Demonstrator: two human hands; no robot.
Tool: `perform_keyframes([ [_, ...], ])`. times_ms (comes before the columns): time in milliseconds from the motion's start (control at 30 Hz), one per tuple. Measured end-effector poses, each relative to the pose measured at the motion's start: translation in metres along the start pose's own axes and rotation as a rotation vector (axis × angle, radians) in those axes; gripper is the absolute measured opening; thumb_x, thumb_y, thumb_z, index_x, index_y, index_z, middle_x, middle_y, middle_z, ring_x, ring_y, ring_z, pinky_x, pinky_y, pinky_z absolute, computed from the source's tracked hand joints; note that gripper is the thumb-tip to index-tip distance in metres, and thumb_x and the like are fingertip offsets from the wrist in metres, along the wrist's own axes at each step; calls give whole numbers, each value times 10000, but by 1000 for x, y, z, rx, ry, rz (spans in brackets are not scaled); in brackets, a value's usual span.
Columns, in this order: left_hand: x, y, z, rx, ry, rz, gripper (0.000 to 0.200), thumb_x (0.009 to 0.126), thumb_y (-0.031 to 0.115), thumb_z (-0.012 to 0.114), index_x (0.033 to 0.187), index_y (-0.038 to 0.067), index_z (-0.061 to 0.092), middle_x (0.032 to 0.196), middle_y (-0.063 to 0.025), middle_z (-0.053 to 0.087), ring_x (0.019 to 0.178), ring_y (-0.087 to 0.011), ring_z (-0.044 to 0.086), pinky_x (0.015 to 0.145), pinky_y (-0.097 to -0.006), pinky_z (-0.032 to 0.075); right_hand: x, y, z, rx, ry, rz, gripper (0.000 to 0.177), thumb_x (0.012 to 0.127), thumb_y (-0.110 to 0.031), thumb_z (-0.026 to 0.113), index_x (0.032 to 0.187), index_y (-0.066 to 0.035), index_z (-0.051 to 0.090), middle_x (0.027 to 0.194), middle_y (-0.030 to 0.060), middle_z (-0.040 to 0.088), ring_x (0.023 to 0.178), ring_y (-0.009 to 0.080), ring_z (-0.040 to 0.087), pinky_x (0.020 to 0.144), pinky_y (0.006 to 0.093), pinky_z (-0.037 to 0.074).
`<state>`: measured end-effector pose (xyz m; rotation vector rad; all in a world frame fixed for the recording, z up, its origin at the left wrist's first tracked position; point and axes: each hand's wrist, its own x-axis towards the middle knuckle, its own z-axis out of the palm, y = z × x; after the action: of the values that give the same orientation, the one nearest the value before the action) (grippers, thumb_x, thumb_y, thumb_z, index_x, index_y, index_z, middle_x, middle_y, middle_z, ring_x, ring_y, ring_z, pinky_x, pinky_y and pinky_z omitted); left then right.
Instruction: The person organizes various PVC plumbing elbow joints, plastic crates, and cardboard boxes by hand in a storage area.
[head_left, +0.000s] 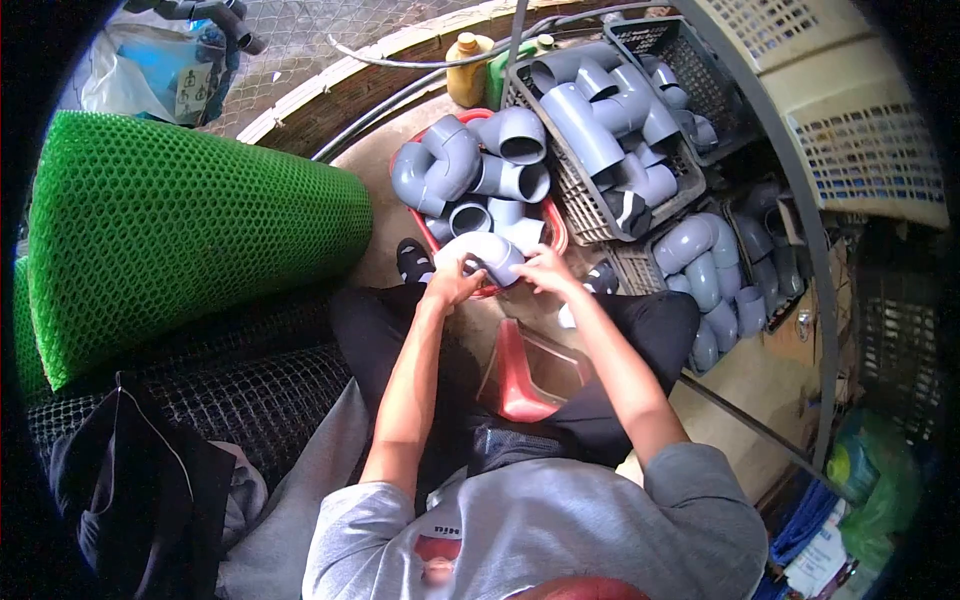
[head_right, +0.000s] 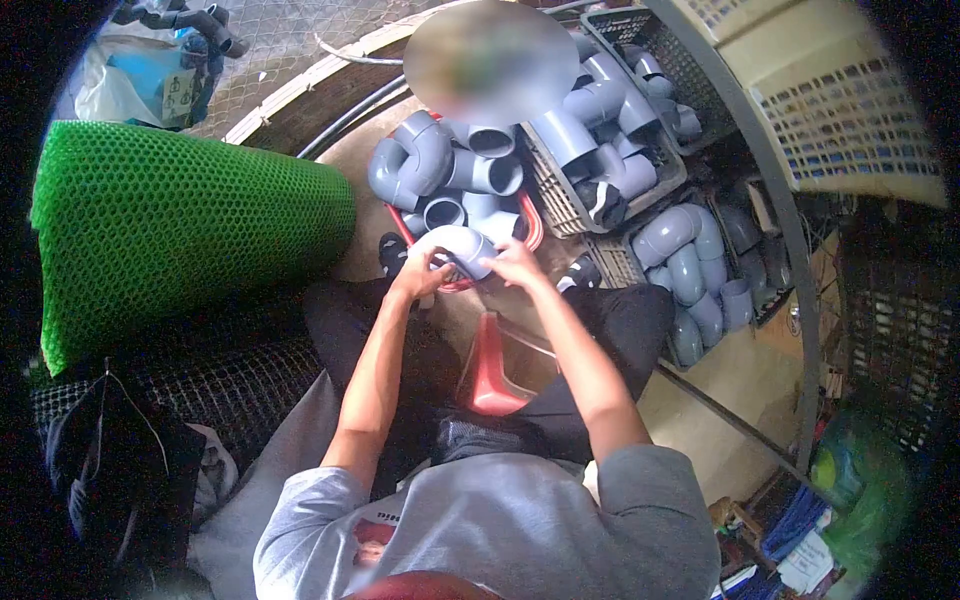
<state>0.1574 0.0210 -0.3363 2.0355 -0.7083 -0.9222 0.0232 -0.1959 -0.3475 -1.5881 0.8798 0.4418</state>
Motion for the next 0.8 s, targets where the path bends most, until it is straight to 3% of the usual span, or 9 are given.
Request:
perform_keyframes([
  [33, -2, 2, -4, -1, 5, -4, 490, 921, 284, 752, 1290, -22, 653, 1141, -217, 737, 1039, -289, 735, 896, -405, 586, 9, 6, 19, -76, 26, -46, 871, 749, -440, 932, 1388, 13, 552, 1145, 160, 726, 909, 218, 720, 680, 359, 611],
  [67, -6, 10, -10, 9, 0, -53, 490, 920, 285, 752, 1291, -20, 654, 1146, -214, 736, 1049, -285, 732, 904, -406, 585, 40, 42, 37, -392, 152, -350, 1089, 667, -493, 956, 1497, -5, 448, 1348, 215, 625, 1135, 316, 669, 918, 444, 585],
  [133, -7, 23, -17, 0, -25, -145, 493, 919, 292, 758, 1298, -5, 656, 1181, -202, 728, 1060, -271, 726, 926, -405, 580, -10, -18, 56, -672, 233, -65, 1169, 653, -452, 953, 1568, -45, 350, 1490, 233, 500, 1354, 392, 519, 1137, 497, 441],
  [233, -5, 24, -18, -22, 62, -142, 491, 926, 305, 762, 1315, 29, 650, 1121, -186, 749, 1033, -271, 736, 915, -402, 581, 26, 26, 68, -528, 295, -80, 1178, 663, -359, 944, 1610, -107, 289, 1559, 218, 422, 1449, 406, 419, 1208, 508, 347],
  [367, -2, 34, -25, -38, 105, -98, 455, 940, 272, 745, 1316, 34, 651, 1123, -181, 758, 1020, -267, 753, 884, -393, 593, 20, 23, 64, -163, 251, -173, 1072, 629, -154, 959, 1530, -85, 384, 1445, 217, 572, 1371, 386, 542, 1138, 501, 455],
  [500, 0, 41, -30, -204, 262, -65, 377, 965, 180, 713, 1308, 35, 655, 1121, -161, 757, 1019, -217, 739, 896, -360, 581, 17, 20, 63, -239, 382, -196, 1045, 623, -276, 978, 1487, -32, 443, 1362, 213, 640, 1278, 353, 618, 1090, 472, 494],
  [600, 8, 26, -35, -420, 389, 58, 311, 1019, 98, 658, 1320, 24, 631, 1128, -73, 718, 942, -163, 705, 850, -315, 578, -2, 27, 43, 188, 511, -219, 694, 684, -375, 944, 1209, -3, 686, 1055, 137, 772, 956, 273, 746, 879, 378, 578],
  [733, 8, 35, -51, -660, 395, 25, 314, 1052, 81, 610, 1363, 44, 598, 1112, -66, 706, 928, -141, 703, 760, -279, 580, -81, -2, -28, 490, 306, 210, 758, 759, -588, 833, 1246, -34, 660, 939, 76, 722, 745, 177, 669, 727, 336, 553],
  [800, 5, 47, -55, -723, 409, 38, 317, 1044, 107, 637, 1357, 62, 616, 1057, -47, 727, 920, -107, 680, 788, -258, 546, -114, -21, -66, 649, 369, 297, 805, 759, -689, 766, 1232, -49, 646, 903, 74, 682, 682, 157, 616, 654, 289, 520],
])
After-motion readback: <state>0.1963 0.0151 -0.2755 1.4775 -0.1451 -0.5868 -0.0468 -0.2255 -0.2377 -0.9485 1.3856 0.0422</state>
